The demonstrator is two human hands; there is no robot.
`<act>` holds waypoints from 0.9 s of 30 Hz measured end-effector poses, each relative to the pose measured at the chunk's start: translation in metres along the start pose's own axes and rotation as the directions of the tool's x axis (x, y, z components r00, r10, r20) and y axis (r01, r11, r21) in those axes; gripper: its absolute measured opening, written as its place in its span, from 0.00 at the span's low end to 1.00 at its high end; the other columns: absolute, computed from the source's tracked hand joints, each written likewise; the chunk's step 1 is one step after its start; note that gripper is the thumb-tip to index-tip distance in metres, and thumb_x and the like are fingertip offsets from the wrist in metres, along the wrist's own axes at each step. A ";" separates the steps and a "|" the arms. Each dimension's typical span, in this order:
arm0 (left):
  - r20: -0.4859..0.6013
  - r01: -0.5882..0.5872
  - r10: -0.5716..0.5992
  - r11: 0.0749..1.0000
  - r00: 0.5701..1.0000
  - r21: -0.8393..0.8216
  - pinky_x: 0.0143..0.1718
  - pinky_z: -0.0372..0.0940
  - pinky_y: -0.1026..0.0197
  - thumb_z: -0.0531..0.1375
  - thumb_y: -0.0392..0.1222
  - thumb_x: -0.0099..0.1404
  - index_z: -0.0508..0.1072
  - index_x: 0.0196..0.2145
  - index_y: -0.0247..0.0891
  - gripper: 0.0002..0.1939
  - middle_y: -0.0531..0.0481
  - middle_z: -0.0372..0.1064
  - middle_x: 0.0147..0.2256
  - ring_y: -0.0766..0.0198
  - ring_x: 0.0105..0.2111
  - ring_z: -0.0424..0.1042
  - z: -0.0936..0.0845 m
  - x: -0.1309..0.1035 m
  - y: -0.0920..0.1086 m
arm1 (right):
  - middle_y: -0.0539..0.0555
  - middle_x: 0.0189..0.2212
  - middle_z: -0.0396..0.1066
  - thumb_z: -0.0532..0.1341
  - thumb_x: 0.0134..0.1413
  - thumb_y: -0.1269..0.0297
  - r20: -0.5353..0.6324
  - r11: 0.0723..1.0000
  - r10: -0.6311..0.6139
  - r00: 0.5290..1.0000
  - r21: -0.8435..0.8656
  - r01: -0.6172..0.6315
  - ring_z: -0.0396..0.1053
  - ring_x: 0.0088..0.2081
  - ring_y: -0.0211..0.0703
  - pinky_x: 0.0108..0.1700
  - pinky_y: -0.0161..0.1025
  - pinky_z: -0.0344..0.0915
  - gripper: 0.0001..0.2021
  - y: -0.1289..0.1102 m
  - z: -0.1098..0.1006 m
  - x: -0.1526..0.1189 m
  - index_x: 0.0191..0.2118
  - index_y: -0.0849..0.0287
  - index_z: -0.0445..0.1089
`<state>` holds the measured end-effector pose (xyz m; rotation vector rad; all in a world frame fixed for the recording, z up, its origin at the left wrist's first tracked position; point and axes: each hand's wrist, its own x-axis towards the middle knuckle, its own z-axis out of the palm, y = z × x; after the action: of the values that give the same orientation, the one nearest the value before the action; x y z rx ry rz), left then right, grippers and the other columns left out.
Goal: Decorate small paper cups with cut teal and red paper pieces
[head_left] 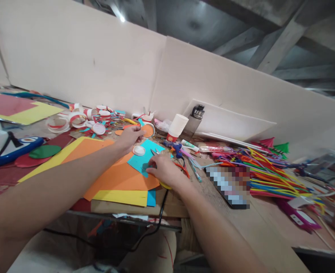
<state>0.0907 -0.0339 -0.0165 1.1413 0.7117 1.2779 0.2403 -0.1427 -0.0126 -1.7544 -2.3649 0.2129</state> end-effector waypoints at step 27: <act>0.078 0.058 -0.060 0.998 0.995 0.025 0.20 0.52 0.68 0.67 0.37 0.47 0.66 0.24 0.34 0.11 0.56 0.61 0.18 0.73 0.18 0.59 0.017 -0.017 0.003 | 0.45 0.19 0.61 0.60 0.46 0.56 -0.378 0.633 0.396 0.837 0.773 0.050 0.56 0.22 0.35 0.27 0.34 0.54 0.10 0.036 0.001 0.024 0.27 0.58 0.66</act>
<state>0.1016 -0.0550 -0.0108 1.1743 0.6982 1.1720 0.2664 -0.1093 -0.0201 -1.3594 -1.3669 0.5846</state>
